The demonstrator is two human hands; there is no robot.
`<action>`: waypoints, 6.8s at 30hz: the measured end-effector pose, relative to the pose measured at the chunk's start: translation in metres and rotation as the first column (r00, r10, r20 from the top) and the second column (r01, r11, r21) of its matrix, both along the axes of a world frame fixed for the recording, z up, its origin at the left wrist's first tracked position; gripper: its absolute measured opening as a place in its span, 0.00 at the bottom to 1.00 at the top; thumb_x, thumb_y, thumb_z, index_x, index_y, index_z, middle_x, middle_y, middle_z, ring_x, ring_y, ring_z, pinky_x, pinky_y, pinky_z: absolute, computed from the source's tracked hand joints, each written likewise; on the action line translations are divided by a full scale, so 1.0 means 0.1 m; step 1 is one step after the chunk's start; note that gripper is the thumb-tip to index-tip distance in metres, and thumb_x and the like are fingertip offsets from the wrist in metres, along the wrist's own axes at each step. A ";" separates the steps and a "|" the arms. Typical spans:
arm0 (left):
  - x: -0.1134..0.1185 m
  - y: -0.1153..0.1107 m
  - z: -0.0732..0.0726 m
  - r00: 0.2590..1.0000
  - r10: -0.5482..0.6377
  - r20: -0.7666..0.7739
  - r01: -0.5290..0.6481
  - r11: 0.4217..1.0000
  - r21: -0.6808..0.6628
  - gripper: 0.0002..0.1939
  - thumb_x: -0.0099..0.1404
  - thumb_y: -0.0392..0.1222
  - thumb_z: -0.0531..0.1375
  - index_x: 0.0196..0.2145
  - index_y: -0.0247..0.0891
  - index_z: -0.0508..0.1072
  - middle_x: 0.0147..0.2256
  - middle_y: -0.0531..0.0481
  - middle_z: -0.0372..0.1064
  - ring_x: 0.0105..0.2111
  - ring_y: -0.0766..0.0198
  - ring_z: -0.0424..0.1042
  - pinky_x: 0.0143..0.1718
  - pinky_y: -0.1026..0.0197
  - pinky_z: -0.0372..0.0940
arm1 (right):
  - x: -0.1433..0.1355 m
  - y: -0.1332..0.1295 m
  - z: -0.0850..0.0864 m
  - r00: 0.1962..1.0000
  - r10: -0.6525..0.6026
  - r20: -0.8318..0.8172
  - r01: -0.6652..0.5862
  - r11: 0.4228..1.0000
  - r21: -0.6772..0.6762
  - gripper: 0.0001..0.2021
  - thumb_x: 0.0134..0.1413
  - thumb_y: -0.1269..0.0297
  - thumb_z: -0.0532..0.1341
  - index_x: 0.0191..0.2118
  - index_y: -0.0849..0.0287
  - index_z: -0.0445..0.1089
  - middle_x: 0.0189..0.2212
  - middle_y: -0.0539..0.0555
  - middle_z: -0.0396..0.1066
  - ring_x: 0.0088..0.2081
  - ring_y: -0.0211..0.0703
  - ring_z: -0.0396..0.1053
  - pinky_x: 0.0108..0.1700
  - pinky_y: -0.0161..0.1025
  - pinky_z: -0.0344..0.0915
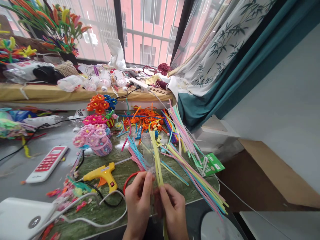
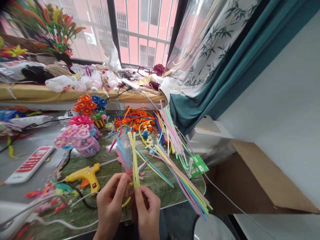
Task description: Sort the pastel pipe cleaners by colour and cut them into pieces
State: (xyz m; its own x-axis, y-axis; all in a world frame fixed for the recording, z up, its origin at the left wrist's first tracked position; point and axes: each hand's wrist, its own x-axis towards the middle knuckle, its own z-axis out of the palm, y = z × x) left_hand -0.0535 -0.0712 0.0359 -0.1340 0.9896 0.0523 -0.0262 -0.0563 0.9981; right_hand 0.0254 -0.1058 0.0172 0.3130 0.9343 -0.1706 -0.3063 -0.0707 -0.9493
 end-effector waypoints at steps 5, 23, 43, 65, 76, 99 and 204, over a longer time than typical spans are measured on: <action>0.02 0.00 0.04 1.000 0.027 0.008 -0.027 0.999 -0.017 0.13 0.63 0.48 0.60 0.27 0.36 0.72 0.19 0.58 0.57 0.19 0.71 0.54 0.20 0.69 0.52 | 0.00 0.00 0.00 0.997 -0.004 -0.077 0.004 1.000 0.004 0.22 0.53 0.48 0.65 0.21 0.61 0.67 0.14 0.44 0.54 0.17 0.30 0.50 0.18 0.29 0.46; -0.03 0.04 0.05 0.999 -0.025 -0.035 0.025 1.000 0.013 0.15 0.64 0.49 0.59 0.24 0.37 0.69 0.19 0.58 0.56 0.19 0.71 0.53 0.20 0.68 0.50 | 0.01 -0.01 -0.04 0.993 0.039 -0.108 -0.038 0.999 0.010 0.21 0.53 0.48 0.65 0.22 0.60 0.66 0.15 0.44 0.57 0.15 0.30 0.51 0.16 0.28 0.49; -0.03 0.07 0.09 1.000 0.007 -0.001 -0.007 1.000 0.006 0.15 0.62 0.49 0.60 0.24 0.37 0.70 0.18 0.59 0.53 0.19 0.71 0.52 0.20 0.68 0.49 | 0.01 0.00 -0.17 0.999 0.032 0.035 -0.033 0.999 0.033 0.22 0.55 0.46 0.62 0.22 0.60 0.66 0.15 0.45 0.59 0.15 0.30 0.50 0.18 0.30 0.46; -0.05 0.10 0.00 0.998 -0.057 -0.012 0.056 0.998 -0.026 0.15 0.64 0.50 0.58 0.27 0.36 0.71 0.18 0.60 0.53 0.19 0.71 0.53 0.20 0.68 0.51 | 0.07 0.00 -0.14 0.993 0.109 0.043 -0.111 0.993 0.042 0.20 0.59 0.48 0.59 0.25 0.59 0.65 0.15 0.43 0.56 0.16 0.30 0.50 0.17 0.28 0.48; -0.03 0.11 -0.03 0.999 -0.034 -0.043 0.033 0.999 -0.019 0.14 0.65 0.50 0.58 0.28 0.37 0.71 0.18 0.60 0.55 0.19 0.71 0.54 0.20 0.68 0.52 | 0.05 0.00 -0.12 0.995 0.097 0.035 -0.097 0.995 0.023 0.20 0.58 0.47 0.60 0.26 0.59 0.65 0.16 0.44 0.58 0.16 0.30 0.51 0.17 0.28 0.49; -0.04 0.11 -0.06 0.997 -0.048 -0.054 0.048 0.999 0.002 0.15 0.66 0.50 0.57 0.27 0.37 0.70 0.18 0.60 0.54 0.19 0.71 0.53 0.20 0.68 0.52 | 0.08 0.01 -0.16 0.991 0.107 0.085 -0.111 0.993 0.045 0.19 0.60 0.48 0.58 0.27 0.59 0.66 0.17 0.44 0.57 0.17 0.30 0.51 0.17 0.28 0.49; -0.02 0.15 -0.16 0.998 -0.065 -0.010 0.064 0.997 -0.049 0.15 0.66 0.51 0.58 0.28 0.37 0.70 0.19 0.61 0.53 0.20 0.72 0.52 0.22 0.69 0.54 | 0.09 -0.01 -0.11 0.989 0.093 0.111 -0.092 0.996 -0.013 0.18 0.59 0.50 0.59 0.29 0.60 0.69 0.16 0.44 0.58 0.15 0.29 0.51 0.16 0.27 0.49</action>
State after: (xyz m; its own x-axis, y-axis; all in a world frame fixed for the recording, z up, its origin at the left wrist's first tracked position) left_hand -0.0552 -0.0562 0.0194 -0.0692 0.9976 0.0047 -0.0169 -0.0058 0.9998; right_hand 0.0348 -0.1065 0.0061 0.2428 0.9589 -0.1467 -0.1901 -0.1013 -0.9765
